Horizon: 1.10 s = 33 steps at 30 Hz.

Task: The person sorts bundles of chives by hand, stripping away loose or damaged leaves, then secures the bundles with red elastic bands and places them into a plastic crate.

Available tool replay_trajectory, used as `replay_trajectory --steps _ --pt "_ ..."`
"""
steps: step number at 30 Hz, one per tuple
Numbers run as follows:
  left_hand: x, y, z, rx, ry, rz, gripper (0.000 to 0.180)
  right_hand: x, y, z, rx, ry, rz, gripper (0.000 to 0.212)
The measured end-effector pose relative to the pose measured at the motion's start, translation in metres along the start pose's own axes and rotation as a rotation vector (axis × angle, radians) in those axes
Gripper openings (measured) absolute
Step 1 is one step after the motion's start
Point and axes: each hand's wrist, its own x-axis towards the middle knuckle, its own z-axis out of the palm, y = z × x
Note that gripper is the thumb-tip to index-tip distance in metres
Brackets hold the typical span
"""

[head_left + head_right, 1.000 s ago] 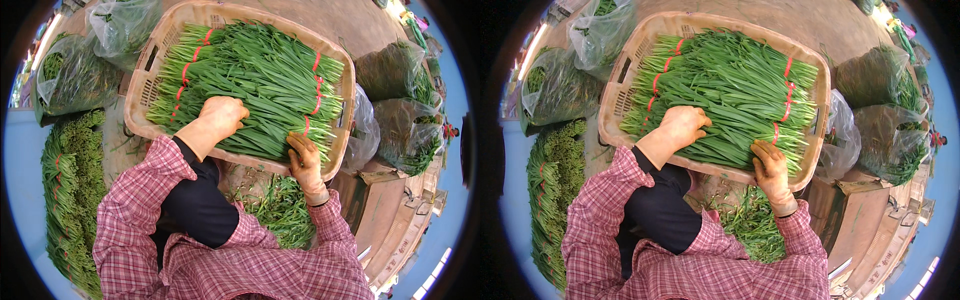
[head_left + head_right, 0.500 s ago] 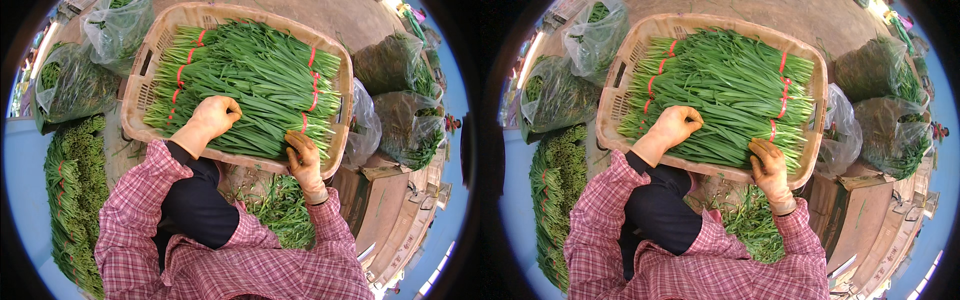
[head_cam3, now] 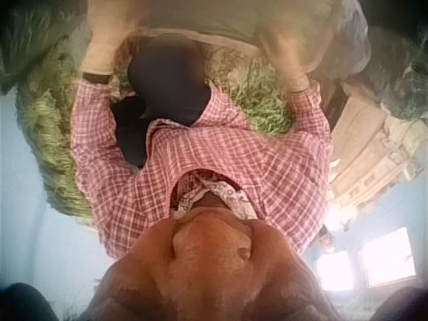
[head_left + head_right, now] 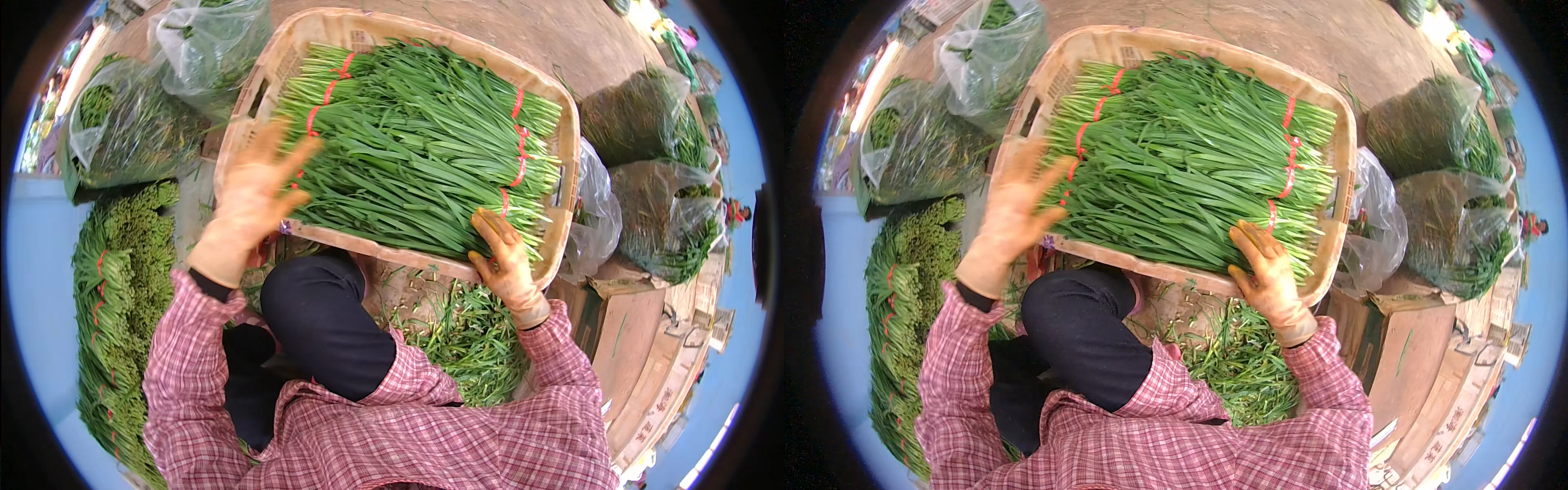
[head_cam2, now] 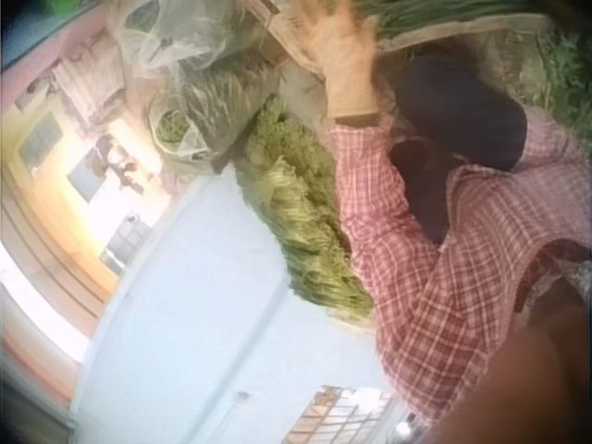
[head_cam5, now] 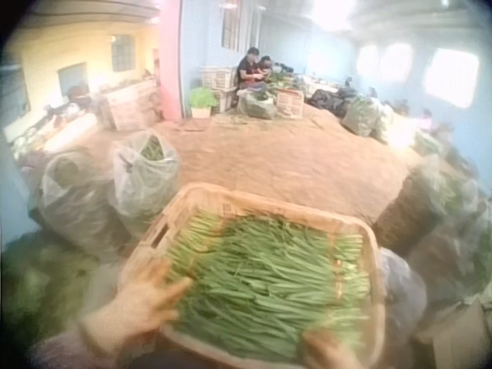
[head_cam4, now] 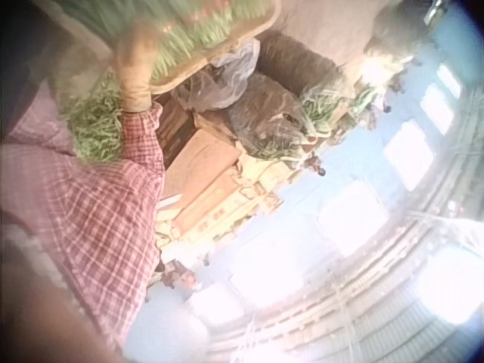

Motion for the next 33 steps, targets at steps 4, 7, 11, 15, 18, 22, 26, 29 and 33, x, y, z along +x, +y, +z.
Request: replay_trajectory --steps 4,7,11,15,18,22,26,29,33 --pt "0.036 0.032 0.043 -0.120 -0.298 0.516 0.080 0.008 0.022 -0.025 -0.174 -0.313 -0.118 0.067" --pt "0.041 0.025 0.087 -0.131 -0.454 0.631 0.077 0.017 0.025 -0.025 -0.117 -0.483 -0.178 0.063" --pt "0.028 0.017 0.117 -0.070 -0.535 0.558 0.076 0.025 0.036 0.000 -0.249 -0.564 -0.291 0.064" --pt "0.029 0.021 0.118 -0.075 -0.428 0.583 0.073 0.014 0.047 0.009 -0.278 -0.516 -0.330 0.057" --pt "0.037 0.019 0.082 -0.168 -0.487 0.358 0.058 0.004 0.068 0.014 -0.156 -0.432 -0.326 0.056" --pt "-0.051 -0.037 0.021 -0.444 -0.062 -0.055 0.052 0.022 0.051 0.003 -0.178 -0.471 -0.301 0.054" --pt "-0.196 -0.093 -0.070 -0.256 0.231 -0.509 0.049 0.115 -0.023 0.011 -0.069 -0.104 -0.390 0.034" --pt "-0.385 -0.076 -0.065 -0.316 0.446 -1.169 0.042 0.223 -0.107 0.093 0.730 -0.187 0.180 0.028" --pt "-0.468 -0.033 -0.054 -0.303 0.457 -1.608 0.041 0.368 0.026 0.222 1.011 -0.327 0.614 0.039"
